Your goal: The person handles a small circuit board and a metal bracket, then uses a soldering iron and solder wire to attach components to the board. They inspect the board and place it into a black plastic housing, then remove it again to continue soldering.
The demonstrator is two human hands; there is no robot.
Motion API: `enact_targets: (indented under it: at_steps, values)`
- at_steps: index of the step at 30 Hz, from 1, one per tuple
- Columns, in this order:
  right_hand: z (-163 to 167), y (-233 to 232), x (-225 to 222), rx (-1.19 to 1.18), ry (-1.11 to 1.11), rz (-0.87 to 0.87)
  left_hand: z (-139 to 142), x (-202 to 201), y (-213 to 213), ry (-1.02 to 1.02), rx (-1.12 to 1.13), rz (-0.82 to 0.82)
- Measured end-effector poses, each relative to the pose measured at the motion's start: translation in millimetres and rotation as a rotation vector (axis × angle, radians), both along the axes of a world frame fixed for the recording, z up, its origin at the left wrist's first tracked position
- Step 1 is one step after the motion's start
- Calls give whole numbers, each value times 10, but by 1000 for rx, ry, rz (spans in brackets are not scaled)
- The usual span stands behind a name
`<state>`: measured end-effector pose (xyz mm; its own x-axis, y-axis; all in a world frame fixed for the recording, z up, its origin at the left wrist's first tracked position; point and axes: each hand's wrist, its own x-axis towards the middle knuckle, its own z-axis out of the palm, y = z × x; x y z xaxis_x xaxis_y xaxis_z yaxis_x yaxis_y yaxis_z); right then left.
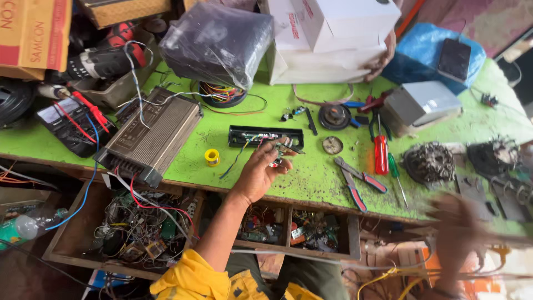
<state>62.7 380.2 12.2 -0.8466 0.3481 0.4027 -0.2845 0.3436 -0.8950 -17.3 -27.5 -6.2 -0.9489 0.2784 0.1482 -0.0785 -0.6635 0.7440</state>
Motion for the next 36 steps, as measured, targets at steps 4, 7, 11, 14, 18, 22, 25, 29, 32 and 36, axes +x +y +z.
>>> enact_targets:
  at_steps: [4, 7, 11, 14, 18, 22, 25, 29, 32, 36]
  values:
    - [-217, -1681, -252, 458, 120, 159, -25, -26, 45, -21, 18, -116]
    - [-62, -2324, -501, 425, 86, 300, -72, -14, 63, -22, 53, -133]
    - [186, -2492, -707, 410, 114, 270, -113, -38, 95, -63, -56, -39]
    - [155, -2399, -800, 410, 54, 269, -91, -37, 115, -11, -266, -36]
    - [-75, -2235, -794, 354, 99, 288, 9, 8, 148, 111, -467, -64]
    - [-254, -2157, -633, 12, 138, 442, 59, 111, 231, 192, -736, 46]
    - [-310, -2116, -583, -168, 7, 463, 71, 189, 280, 396, -930, 208]
    - [-382, -2011, -658, -202, -14, 380, 229, 239, 222, 286, -877, 94]
    - [-451, -1903, -721, -551, 93, 501, 444, 253, 45, 349, -1003, 240]
    - [-503, -1815, -792, -820, -10, 613, 658, -168, -242, 731, -1631, 556]
